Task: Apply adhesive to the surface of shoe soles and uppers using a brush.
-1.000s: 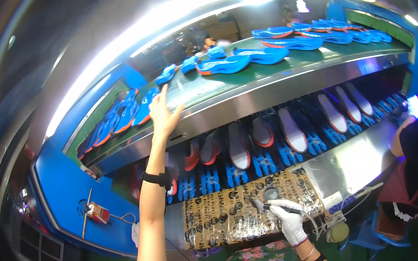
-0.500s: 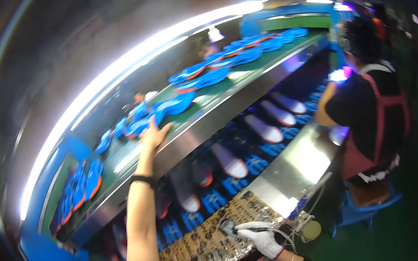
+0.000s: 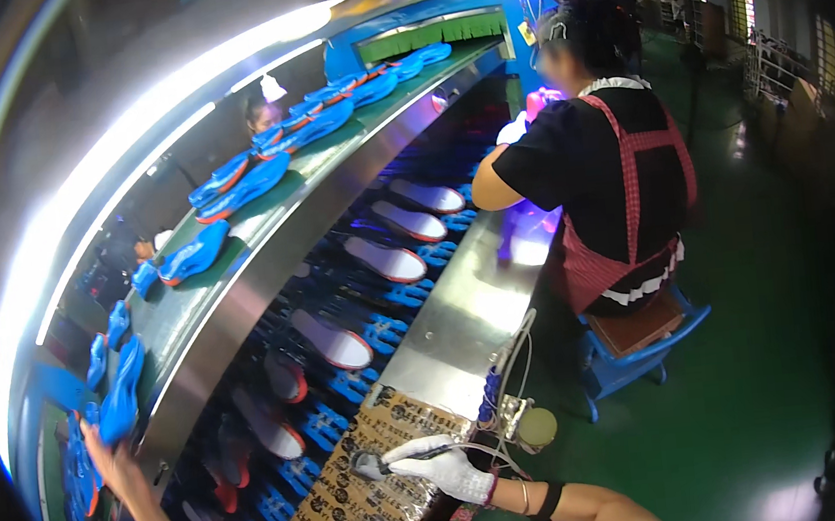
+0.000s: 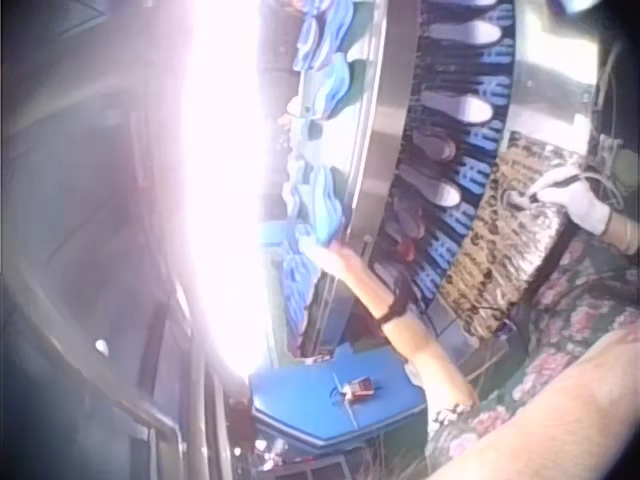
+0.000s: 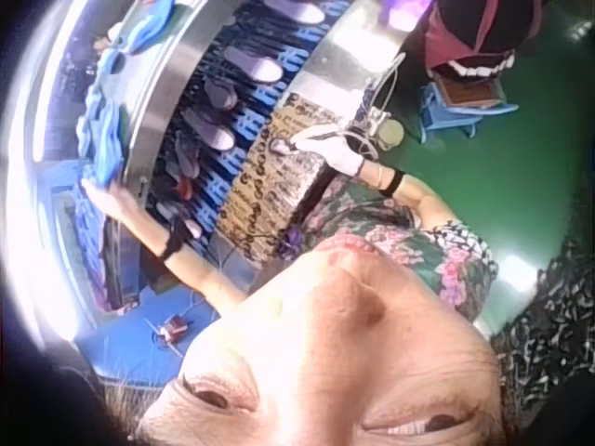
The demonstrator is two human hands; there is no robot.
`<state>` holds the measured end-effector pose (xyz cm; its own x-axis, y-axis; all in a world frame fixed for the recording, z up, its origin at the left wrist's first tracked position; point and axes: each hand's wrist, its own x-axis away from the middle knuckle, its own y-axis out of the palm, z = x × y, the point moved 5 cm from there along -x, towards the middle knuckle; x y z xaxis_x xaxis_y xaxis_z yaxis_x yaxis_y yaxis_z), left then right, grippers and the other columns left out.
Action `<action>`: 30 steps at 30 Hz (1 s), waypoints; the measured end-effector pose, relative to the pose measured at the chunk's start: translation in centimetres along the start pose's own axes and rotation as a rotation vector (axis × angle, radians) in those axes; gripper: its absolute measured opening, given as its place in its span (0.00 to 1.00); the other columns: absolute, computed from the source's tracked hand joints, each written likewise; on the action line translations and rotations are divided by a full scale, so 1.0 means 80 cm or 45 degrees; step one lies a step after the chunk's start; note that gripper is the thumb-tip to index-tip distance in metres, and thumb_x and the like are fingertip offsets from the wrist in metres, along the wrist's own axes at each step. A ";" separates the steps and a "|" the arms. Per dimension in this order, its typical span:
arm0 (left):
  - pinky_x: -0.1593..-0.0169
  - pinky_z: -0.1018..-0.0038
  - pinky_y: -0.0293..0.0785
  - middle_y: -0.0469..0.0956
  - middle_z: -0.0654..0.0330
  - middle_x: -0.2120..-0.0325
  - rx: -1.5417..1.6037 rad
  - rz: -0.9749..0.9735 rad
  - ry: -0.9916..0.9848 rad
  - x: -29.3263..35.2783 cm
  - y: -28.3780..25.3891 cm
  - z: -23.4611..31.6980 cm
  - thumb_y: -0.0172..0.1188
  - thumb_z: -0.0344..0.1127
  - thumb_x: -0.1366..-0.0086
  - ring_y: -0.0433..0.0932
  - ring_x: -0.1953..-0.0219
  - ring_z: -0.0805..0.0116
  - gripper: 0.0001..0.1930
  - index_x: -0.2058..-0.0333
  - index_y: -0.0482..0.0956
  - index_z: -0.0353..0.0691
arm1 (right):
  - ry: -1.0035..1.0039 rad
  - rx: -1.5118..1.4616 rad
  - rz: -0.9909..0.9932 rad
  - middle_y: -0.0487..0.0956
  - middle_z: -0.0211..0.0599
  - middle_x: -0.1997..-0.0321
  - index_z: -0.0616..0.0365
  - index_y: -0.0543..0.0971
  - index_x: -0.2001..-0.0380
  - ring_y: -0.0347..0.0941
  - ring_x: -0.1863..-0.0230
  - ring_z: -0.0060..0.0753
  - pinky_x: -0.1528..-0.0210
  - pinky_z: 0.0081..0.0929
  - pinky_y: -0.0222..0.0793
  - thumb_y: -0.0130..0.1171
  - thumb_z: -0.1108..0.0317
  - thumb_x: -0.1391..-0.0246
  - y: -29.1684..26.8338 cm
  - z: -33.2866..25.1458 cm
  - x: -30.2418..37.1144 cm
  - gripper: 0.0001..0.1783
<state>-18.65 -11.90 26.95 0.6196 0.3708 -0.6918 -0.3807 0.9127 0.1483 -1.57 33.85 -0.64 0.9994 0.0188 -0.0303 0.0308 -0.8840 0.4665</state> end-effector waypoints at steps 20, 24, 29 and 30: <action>0.33 0.47 0.63 0.70 0.41 0.40 0.658 0.204 -1.477 0.428 -0.031 -0.150 0.58 0.53 0.38 0.69 0.38 0.42 0.39 0.36 0.64 0.30 | 0.198 -0.024 0.449 0.85 0.46 0.52 0.66 0.85 0.59 0.80 0.57 0.28 0.58 0.23 0.76 0.64 0.82 0.46 -0.008 0.033 -0.088 0.10; 0.32 0.46 0.60 0.68 0.41 0.38 0.716 0.314 -1.738 0.466 0.004 -0.164 0.58 0.54 0.37 0.68 0.37 0.41 0.41 0.34 0.61 0.31 | 0.124 -0.056 0.407 0.84 0.48 0.51 0.65 0.85 0.61 0.80 0.57 0.30 0.58 0.25 0.75 0.65 0.82 0.48 0.000 0.041 -0.118 0.10; 0.29 0.46 0.57 0.67 0.42 0.37 0.586 0.552 -1.962 0.480 0.033 -0.169 0.53 0.65 0.33 0.66 0.36 0.41 0.46 0.31 0.57 0.32 | 0.127 -0.082 0.321 0.83 0.54 0.51 0.66 0.85 0.61 0.80 0.50 0.41 0.47 0.33 0.77 0.65 0.82 0.49 0.023 0.039 -0.141 0.10; 0.29 0.46 0.57 0.67 0.42 0.37 0.590 0.552 -1.964 0.476 0.052 -0.165 0.53 0.65 0.33 0.66 0.36 0.41 0.46 0.31 0.57 0.32 | 0.126 -0.079 0.322 0.83 0.54 0.51 0.66 0.85 0.61 0.80 0.50 0.41 0.47 0.33 0.77 0.65 0.82 0.49 0.026 0.037 -0.142 0.10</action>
<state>-5.69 3.77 -8.07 0.6874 0.1458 0.7115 -0.6463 0.5698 0.5076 -12.90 30.40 -1.95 0.9722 -0.1507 0.1795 -0.2222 -0.8363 0.5012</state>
